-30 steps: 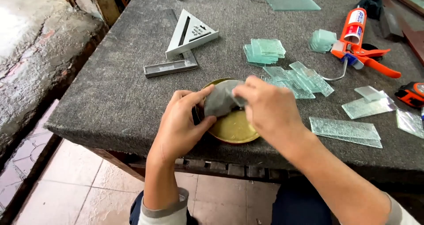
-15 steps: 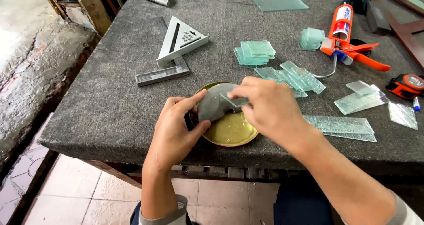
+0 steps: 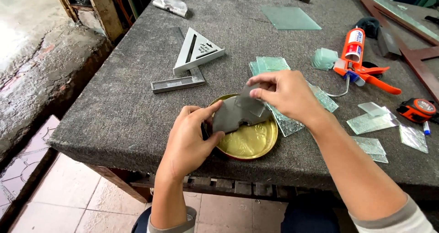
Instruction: Smoothing the edges of small rectangular glass pieces using a manual grinding stone and water.
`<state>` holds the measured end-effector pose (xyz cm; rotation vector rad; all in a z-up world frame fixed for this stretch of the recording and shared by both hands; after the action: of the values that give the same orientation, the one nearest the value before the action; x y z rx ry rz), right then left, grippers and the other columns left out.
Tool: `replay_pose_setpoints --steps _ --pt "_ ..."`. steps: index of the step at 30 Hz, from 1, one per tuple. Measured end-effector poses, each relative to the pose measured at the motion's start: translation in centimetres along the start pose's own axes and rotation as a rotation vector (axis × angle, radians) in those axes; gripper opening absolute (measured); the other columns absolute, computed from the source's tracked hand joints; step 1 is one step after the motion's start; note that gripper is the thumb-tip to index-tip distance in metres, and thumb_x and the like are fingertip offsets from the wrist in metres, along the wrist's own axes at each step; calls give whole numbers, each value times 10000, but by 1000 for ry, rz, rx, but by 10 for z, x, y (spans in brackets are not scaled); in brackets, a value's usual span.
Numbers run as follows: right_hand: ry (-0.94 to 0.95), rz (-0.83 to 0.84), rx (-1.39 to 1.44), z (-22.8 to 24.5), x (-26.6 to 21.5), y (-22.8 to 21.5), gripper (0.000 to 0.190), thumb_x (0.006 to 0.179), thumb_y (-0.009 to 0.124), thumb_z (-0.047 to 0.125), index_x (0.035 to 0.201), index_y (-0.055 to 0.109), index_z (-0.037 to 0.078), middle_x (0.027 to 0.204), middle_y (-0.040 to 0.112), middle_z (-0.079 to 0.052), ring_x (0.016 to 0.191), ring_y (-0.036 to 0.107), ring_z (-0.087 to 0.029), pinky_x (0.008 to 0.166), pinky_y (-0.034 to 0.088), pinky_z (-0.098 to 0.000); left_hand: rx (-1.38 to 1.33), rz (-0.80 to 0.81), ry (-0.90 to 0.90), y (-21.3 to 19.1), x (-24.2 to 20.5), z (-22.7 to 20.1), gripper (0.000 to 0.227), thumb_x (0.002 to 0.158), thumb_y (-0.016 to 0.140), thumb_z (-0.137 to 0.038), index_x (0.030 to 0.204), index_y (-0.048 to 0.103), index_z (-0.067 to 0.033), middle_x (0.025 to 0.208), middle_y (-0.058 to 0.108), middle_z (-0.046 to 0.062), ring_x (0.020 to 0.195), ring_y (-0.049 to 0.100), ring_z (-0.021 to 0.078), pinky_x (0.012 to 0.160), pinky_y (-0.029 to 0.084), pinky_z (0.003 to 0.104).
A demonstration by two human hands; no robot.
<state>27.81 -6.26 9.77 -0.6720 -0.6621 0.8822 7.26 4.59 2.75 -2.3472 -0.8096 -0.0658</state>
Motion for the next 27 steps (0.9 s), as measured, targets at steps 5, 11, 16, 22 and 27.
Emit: replay_pose_setpoints --steps 5,11,16,22,27 --pt "-26 15 -103 14 -2 2 267 937 845 274 1198 892 243 778 818 -8 667 671 -115 683 570 -306 6 -4 19 -4 1 -5 747 842 891 -137 1554 665 -132 923 692 23 1335 604 292 1110 534 569" --pt "-48 58 -107 21 3 10 288 958 835 256 1239 887 214 856 861 -46 702 706 -185 727 563 -330 7 -1 9 -5 2 -6 742 844 891 -126 1551 668 -127 920 701 27 1340 606 299 1106 537 578" --pt "-61 4 -111 2 8 4 306 956 841 307 1254 871 250 854 836 -12 756 703 -141 742 569 -331 1 -8 17 -4 1 -9 746 843 891 -135 1555 667 -121 945 707 29 1340 611 302 1105 538 574" --pt "-72 -12 -103 -1 5 2 331 957 843 324 1278 857 241 906 844 -14 792 729 -134 788 576 -326 2 -13 18 -4 0 -9 730 847 889 -139 1543 670 -113 970 706 35 1352 609 307 1095 545 587" --pt "-75 -59 -98 6 -2 0 341 963 858 351 1279 865 223 900 853 -33 772 710 -131 769 568 -328 10 5 15 -3 0 -6 745 829 895 -126 1539 671 -104 958 714 51 1341 615 311 1104 535 569"
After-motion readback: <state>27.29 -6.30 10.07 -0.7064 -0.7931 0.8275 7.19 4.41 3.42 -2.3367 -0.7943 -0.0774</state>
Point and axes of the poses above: each hand's wrist, its own x-axis towards the middle knuckle, its own y-axis out of the palm, z = x × y, the point moved 9 cm from there along x, towards the middle knuckle
